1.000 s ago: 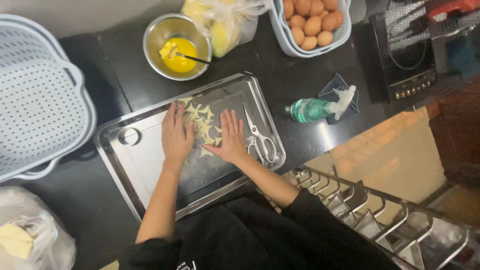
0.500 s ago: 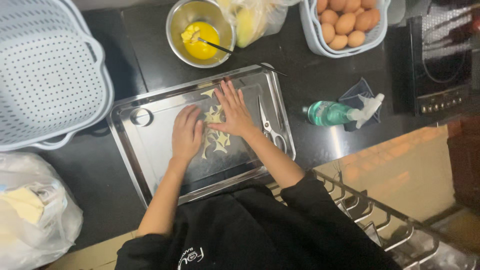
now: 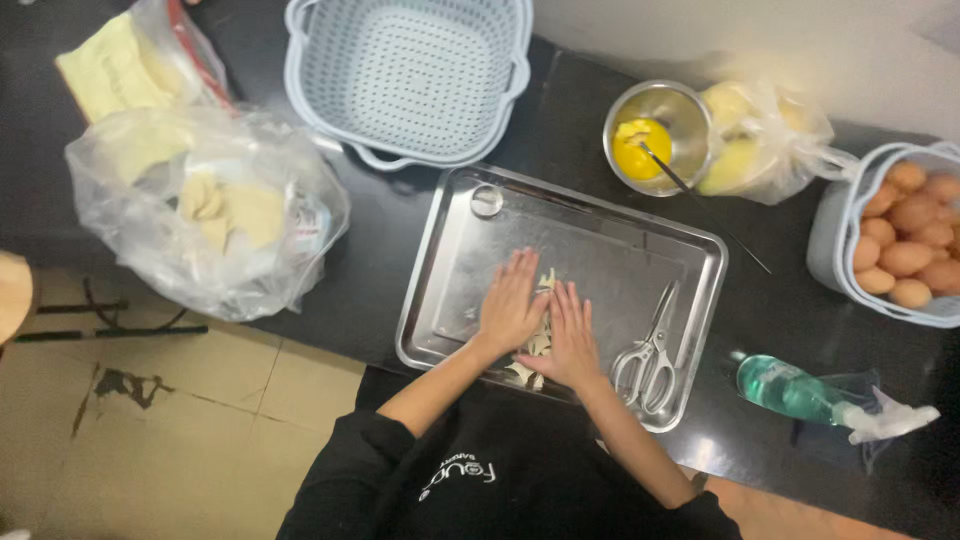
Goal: The person pulls a perforated tray of baked cookies from a rack and transfers the cookies by hand onto another tray. They then move to a counter, arrange raw round dough pieces one at a time on a metal tray, and brush egg wash onto the dough pieces with a brush.
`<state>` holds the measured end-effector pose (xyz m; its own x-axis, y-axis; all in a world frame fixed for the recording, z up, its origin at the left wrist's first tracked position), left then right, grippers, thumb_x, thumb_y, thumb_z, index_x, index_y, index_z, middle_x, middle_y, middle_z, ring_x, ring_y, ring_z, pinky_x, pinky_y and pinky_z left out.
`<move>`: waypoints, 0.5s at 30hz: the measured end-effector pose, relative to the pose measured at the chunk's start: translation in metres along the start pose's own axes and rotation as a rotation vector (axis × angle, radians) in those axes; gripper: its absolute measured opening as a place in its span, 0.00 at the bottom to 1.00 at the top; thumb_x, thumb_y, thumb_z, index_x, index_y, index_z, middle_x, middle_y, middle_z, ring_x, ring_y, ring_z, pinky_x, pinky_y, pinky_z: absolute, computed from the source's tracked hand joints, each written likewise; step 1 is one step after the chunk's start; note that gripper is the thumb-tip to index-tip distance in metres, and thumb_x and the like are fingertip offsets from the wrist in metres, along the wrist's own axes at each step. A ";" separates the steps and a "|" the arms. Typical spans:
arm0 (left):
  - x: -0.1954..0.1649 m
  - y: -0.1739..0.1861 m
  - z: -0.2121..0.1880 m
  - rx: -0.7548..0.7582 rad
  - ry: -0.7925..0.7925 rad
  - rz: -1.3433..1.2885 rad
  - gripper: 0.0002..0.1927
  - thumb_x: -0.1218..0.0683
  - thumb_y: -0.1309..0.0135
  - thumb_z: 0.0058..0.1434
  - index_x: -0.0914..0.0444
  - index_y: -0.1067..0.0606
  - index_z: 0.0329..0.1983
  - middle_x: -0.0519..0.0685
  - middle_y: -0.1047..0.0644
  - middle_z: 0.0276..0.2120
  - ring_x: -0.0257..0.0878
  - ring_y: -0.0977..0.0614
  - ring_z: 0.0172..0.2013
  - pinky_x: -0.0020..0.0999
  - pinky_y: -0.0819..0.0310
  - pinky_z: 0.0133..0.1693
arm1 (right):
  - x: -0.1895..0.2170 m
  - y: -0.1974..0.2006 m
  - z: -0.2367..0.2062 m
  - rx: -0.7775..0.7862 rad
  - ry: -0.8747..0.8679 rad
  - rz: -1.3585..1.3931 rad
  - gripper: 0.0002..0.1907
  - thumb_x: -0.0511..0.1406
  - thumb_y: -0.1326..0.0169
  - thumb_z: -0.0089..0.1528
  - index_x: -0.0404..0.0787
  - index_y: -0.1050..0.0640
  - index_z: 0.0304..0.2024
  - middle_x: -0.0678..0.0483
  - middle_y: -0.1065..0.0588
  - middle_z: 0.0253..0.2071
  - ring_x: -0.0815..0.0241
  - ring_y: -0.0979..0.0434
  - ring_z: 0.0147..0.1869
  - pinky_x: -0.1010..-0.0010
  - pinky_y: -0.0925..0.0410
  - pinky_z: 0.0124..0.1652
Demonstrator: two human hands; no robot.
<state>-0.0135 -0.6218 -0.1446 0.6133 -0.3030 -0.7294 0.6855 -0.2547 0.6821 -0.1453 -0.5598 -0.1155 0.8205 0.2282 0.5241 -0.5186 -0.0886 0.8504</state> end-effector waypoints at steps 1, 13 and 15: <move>-0.005 -0.003 -0.002 -0.017 -0.011 -0.052 0.36 0.46 0.57 0.69 0.72 0.44 0.73 0.63 0.40 0.72 0.58 0.43 0.73 0.56 0.54 0.70 | 0.004 -0.004 -0.005 0.001 -0.017 -0.005 0.64 0.53 0.31 0.39 0.29 0.44 0.67 0.37 0.47 0.72 0.33 0.53 0.76 0.34 0.56 0.65; 0.010 0.026 -0.026 -0.118 -0.067 -0.215 0.19 0.58 0.51 0.64 0.65 0.25 0.58 0.57 0.26 0.61 0.53 0.29 0.66 0.48 0.41 0.68 | 0.005 -0.024 -0.017 -0.088 0.016 0.034 0.56 0.51 0.34 0.46 0.36 0.41 0.69 0.38 0.45 0.74 0.35 0.52 0.78 0.35 0.53 0.68; 0.012 0.039 -0.037 -0.124 -0.048 -0.251 0.18 0.62 0.50 0.58 0.62 0.22 0.52 0.55 0.24 0.59 0.53 0.26 0.62 0.45 0.34 0.63 | 0.018 -0.026 -0.017 -0.013 0.083 -0.038 0.60 0.55 0.31 0.40 0.37 0.41 0.66 0.36 0.46 0.71 0.32 0.54 0.76 0.31 0.55 0.63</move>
<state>0.0351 -0.6017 -0.1290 0.4010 -0.2883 -0.8695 0.8583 -0.2134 0.4666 -0.1213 -0.5369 -0.1295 0.8173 0.3104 0.4854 -0.4910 -0.0657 0.8687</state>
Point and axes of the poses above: each hand's wrist, its own z-axis towards the middle knuckle, its own y-axis out of the back of the hand, x = y × z, the point moved 3 cm from there along z, towards the middle knuckle
